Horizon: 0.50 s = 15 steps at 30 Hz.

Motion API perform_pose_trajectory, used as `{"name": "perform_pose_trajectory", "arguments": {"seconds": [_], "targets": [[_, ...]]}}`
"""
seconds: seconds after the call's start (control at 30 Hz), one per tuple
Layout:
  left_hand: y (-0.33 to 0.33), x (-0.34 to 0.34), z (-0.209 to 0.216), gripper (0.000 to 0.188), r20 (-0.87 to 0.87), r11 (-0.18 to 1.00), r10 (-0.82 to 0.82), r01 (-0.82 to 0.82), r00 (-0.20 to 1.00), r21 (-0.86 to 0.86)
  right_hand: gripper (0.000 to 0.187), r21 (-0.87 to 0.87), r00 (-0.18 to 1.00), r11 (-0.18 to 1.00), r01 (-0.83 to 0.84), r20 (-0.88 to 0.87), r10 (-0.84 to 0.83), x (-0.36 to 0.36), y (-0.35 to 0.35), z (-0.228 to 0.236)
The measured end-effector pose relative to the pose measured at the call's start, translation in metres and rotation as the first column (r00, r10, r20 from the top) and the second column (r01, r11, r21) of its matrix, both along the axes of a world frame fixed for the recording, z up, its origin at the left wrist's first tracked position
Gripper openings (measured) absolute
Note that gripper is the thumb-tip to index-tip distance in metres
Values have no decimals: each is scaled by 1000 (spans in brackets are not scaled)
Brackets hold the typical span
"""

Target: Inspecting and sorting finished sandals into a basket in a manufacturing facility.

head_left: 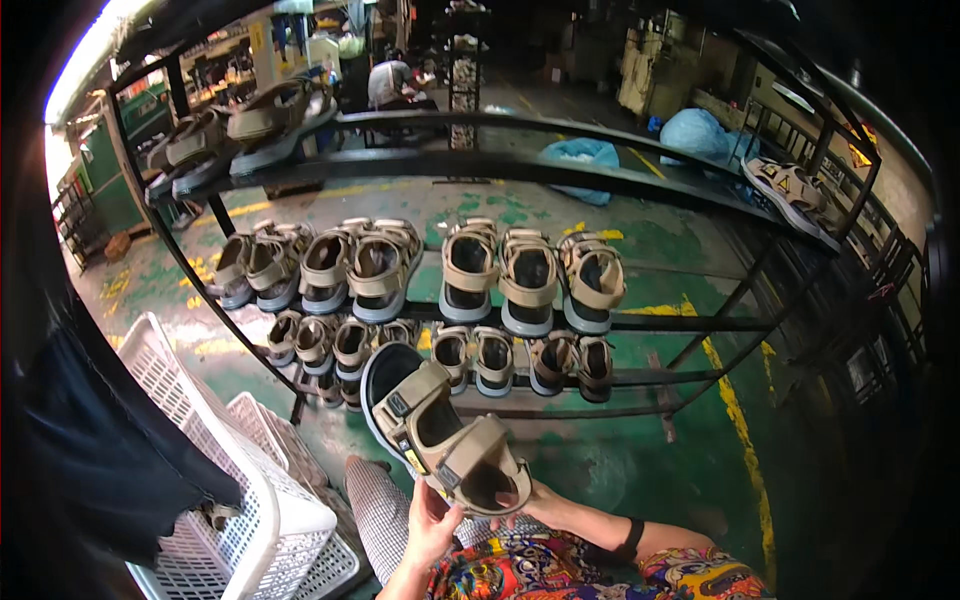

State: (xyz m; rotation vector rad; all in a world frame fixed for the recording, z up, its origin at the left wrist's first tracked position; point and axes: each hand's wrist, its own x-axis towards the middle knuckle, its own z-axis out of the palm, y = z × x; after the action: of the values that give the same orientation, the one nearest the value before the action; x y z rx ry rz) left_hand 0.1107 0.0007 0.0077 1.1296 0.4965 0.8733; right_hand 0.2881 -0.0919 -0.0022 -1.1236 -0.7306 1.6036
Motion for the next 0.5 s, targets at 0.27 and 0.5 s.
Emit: {"name": "perform_pose_trajectory", "arguments": {"seconds": [0.27,0.5], "targets": [[8,9,40,68,-16,966,-86,87,996,245,39,275,965,928,252,-137,-222,9,12,63],[-9,-15,69,37,-265,961,-199,240,943,134,38,551,906,732,401,-122,-405,50,86,158]]}}
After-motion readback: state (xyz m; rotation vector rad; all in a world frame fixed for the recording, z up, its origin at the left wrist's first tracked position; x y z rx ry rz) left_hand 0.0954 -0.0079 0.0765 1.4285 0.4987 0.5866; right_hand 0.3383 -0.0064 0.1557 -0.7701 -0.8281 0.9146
